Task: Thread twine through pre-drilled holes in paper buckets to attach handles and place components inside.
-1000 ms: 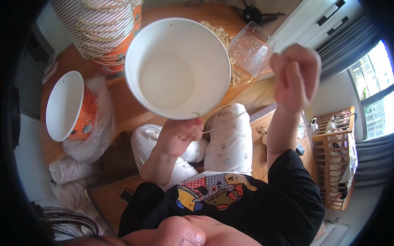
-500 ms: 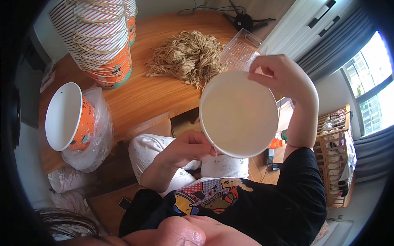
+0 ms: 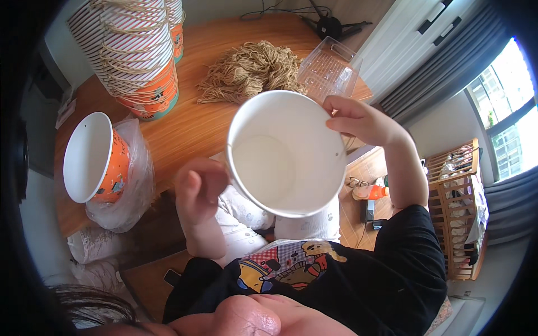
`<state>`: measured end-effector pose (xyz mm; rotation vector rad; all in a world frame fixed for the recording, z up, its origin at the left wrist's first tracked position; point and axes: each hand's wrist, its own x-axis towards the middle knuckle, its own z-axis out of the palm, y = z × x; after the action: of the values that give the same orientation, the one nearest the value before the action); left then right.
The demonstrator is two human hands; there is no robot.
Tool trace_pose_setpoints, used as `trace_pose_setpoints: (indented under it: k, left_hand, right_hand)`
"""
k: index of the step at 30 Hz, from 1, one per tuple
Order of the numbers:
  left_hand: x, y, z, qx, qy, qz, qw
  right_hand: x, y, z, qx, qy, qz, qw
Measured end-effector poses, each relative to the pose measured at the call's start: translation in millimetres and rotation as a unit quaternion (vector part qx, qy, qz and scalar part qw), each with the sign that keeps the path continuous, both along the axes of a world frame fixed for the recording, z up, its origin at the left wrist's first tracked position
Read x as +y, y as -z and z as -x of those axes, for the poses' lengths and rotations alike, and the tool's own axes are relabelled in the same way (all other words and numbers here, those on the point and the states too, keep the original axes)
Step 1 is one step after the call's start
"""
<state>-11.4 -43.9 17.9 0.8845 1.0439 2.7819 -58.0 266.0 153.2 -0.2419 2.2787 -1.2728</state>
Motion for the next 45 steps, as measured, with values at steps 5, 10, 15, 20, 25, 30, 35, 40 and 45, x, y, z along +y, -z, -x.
trace_pose_setpoints:
  k: [5,10,15,20,25,30,35,40,45]
  left_hand:
    - [-14.2,1.7,-4.4,0.011,-0.219,-0.015,0.975]
    - [-11.9,7.2,-2.1,0.032,-0.234,-0.036,0.971]
    - [-11.6,-0.4,-1.9,0.082,-0.215,0.037,0.972]
    - [-6.4,-19.2,-14.2,0.119,-0.21,0.194,0.951]
    - [-1.6,-25.0,-9.7,0.133,-0.132,0.385,0.904]
    - [2.2,-11.3,-12.1,-0.005,-0.163,0.361,0.918]
    - [1.3,-2.5,1.1,-0.01,-0.198,0.342,0.918]
    - [3.1,-4.3,11.1,0.056,-0.076,0.292,0.952]
    - [19.6,-9.3,0.8,0.035,0.102,0.301,0.947]
  right_hand:
    - [-22.4,25.3,-2.7,-0.044,0.047,0.12,0.991]
    - [-39.7,38.2,-1.1,-0.063,0.113,0.193,0.973]
    - [-60.7,38.5,-8.7,-0.095,0.169,0.238,0.952]
    - [-72.1,38.8,-24.7,0.043,-0.039,0.15,0.987]
    - [-87.6,32.5,-25.4,-0.222,-0.017,0.35,0.91]
    - [-94.7,32.8,-29.4,-0.084,-0.053,0.341,0.935]
    - [-83.8,32.8,-34.8,-0.069,-0.019,0.434,0.898]
    - [-98.9,35.2,-32.9,0.059,-0.048,0.542,0.837]
    - [-121.4,49.3,-43.5,0.178,-0.021,0.56,0.809]
